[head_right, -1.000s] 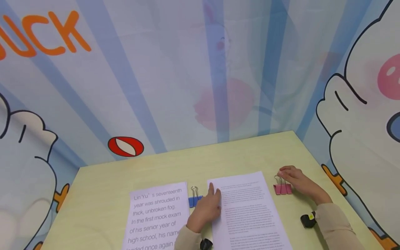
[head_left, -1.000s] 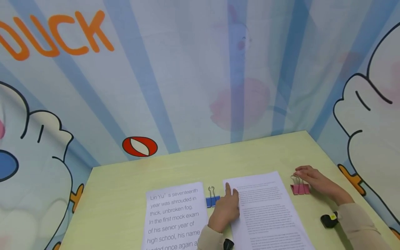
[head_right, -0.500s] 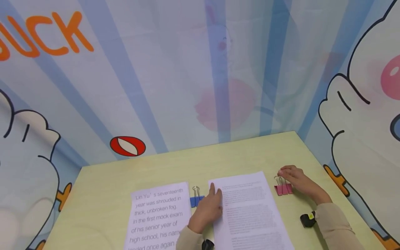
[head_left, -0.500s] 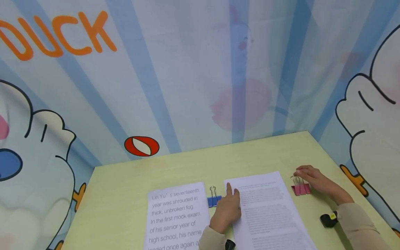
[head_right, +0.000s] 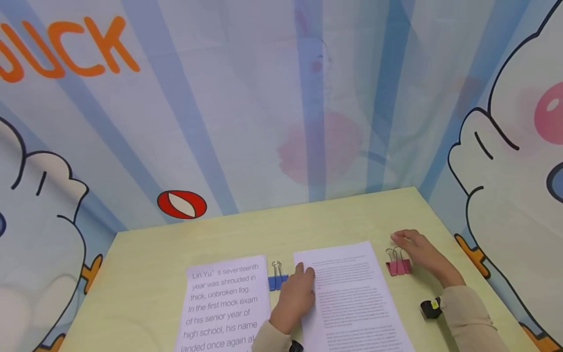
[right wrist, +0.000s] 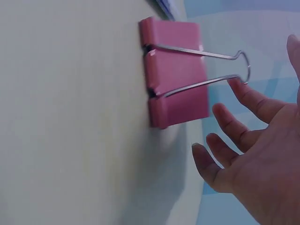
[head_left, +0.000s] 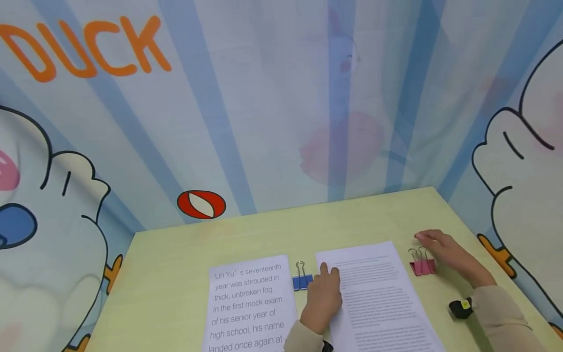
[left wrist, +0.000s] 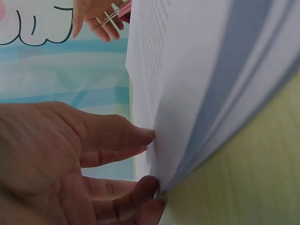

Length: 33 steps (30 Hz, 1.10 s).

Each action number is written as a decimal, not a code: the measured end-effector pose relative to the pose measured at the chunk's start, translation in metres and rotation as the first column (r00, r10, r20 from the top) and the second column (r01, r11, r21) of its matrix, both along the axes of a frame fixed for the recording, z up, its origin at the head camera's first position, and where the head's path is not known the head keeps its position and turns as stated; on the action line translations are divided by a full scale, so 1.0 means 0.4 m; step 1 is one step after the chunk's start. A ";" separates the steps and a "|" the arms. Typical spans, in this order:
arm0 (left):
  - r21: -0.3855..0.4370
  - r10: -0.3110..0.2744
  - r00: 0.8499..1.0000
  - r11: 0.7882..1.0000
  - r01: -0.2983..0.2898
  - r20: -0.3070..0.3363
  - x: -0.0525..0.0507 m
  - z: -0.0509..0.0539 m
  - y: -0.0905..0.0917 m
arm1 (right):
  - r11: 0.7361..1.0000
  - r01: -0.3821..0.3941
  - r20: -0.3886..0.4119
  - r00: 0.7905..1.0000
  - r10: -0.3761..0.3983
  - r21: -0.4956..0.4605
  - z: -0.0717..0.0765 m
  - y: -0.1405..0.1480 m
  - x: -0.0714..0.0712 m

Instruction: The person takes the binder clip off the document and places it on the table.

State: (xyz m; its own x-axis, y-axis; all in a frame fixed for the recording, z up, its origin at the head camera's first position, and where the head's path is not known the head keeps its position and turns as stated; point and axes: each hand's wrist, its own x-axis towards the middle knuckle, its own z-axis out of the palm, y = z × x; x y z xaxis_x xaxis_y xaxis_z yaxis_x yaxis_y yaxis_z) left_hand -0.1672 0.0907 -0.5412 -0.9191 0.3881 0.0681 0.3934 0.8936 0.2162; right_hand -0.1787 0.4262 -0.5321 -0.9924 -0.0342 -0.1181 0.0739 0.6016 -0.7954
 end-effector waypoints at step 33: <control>0.468 -0.344 0.911 0.782 0.412 -0.226 -0.040 0.069 -0.140 | 0.994 -0.102 -0.275 0.955 0.108 0.036 0.149 -0.106 0.015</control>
State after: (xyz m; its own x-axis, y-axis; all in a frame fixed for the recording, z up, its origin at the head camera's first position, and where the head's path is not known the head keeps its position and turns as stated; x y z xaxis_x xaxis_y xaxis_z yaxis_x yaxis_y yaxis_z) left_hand -0.1832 0.0346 -0.5135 -0.6768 0.5846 0.4474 0.7296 0.4513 0.5139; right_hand -0.1726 0.3840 -0.4727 -0.9774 -0.1410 0.1577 -0.2112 0.6111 -0.7629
